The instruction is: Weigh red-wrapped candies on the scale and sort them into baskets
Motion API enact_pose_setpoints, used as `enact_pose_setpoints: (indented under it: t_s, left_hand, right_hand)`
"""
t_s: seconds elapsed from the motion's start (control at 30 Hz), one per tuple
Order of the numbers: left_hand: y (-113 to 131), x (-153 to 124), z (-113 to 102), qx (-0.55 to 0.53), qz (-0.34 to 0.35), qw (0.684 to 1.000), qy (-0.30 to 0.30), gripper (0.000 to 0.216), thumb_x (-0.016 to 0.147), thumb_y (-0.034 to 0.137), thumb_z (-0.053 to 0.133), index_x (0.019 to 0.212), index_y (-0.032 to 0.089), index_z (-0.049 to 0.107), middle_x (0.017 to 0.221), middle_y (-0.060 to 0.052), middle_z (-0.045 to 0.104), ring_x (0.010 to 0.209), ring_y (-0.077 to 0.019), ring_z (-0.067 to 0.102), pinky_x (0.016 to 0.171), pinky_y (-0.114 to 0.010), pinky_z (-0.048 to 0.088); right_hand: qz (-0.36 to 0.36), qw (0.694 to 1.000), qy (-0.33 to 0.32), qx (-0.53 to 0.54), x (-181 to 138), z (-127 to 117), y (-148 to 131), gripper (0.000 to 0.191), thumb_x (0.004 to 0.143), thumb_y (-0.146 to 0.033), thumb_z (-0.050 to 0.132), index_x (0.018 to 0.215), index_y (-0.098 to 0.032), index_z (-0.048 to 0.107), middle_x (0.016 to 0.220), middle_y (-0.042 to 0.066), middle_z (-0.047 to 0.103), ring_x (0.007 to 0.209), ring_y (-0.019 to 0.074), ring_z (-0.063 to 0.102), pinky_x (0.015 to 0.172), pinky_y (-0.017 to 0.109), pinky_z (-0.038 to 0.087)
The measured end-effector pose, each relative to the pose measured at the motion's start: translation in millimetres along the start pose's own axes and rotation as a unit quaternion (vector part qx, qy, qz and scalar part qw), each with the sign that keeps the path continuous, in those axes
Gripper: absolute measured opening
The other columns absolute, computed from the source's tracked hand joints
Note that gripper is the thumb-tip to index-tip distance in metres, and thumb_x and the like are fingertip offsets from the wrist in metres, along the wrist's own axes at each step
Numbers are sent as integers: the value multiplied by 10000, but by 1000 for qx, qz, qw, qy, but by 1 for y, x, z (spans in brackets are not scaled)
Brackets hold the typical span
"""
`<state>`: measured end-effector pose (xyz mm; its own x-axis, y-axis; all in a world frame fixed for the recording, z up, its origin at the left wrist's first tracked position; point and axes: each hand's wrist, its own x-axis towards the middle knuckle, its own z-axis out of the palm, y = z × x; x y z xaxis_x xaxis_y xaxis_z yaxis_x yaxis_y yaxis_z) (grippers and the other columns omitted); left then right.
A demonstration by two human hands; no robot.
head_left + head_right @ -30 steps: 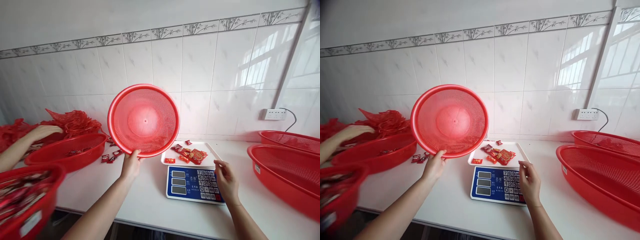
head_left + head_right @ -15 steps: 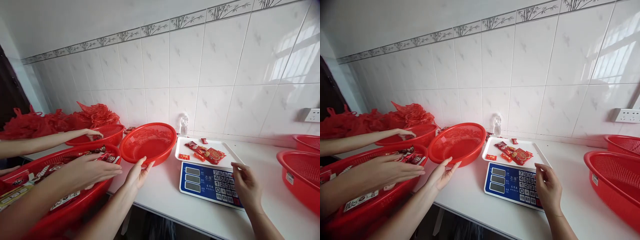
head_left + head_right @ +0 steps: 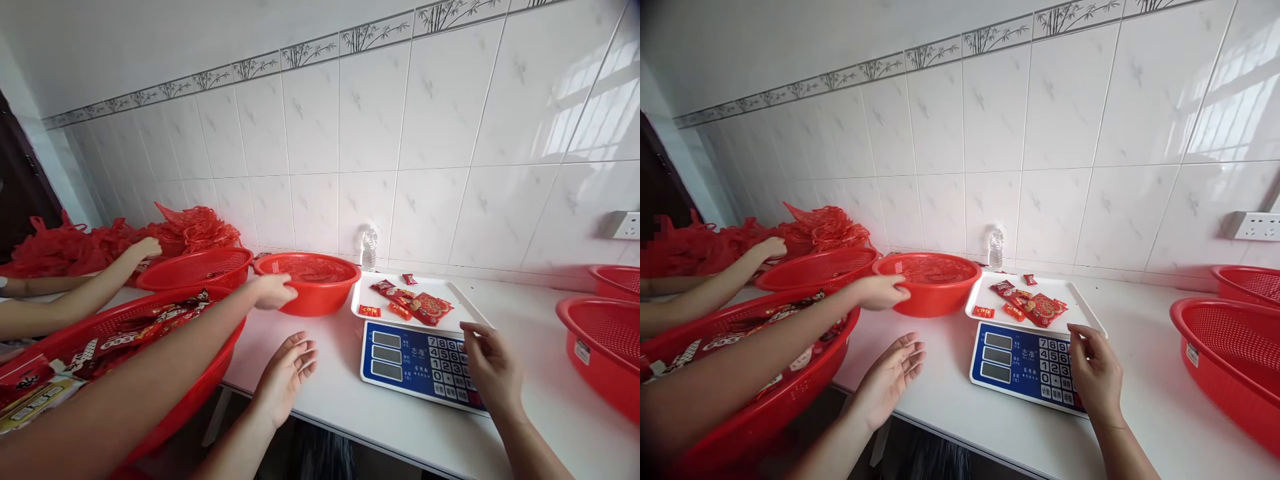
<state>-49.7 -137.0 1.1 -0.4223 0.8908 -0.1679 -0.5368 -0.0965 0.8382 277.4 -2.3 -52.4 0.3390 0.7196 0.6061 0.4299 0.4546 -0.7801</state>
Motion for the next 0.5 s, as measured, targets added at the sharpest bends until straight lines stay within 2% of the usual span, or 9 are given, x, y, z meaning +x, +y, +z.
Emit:
enact_pose_setpoints:
  t_s: [0.13, 0.3, 0.4, 0.5]
  left_hand:
    - [-21, -16, -32, 48, 18, 999, 18, 309, 722, 193, 741, 1003, 203, 614, 853, -16, 657, 721, -130, 635, 639, -225, 526]
    - [-22, -41, -57, 149, 89, 984, 48, 401, 638, 387, 808, 940, 189, 633, 781, -22, 655, 691, -172, 616, 615, -259, 524]
    - [-17, -58, -64, 234, 142, 961, 49, 391, 649, 454, 789, 902, 189, 654, 751, -40, 658, 701, -205, 621, 656, -290, 538]
    - [-12, -65, -72, 306, 252, 916, 68, 330, 668, 421, 781, 908, 222, 673, 844, -59, 674, 806, -243, 635, 771, -324, 544]
  right_hand:
    - [-18, 1000, -8, 3, 1, 0, -3, 335, 837, -493, 540, 944, -208, 681, 796, 42, 670, 634, 171, 607, 600, 280, 445]
    - [-21, 1000, -15, 1, 1, 0, -7, 303, 837, -463, 530, 918, -212, 678, 802, 40, 663, 619, 164, 585, 613, 288, 441]
    - [-11, 1000, -19, -4, 0, 0, -7, 282, 837, -447, 530, 925, -224, 679, 844, 35, 670, 638, 161, 599, 630, 284, 445]
    - [-2, 1000, -24, -18, 0, 0, -6, 273, 839, -442, 528, 935, -239, 683, 843, 21, 668, 643, 156, 604, 647, 282, 448]
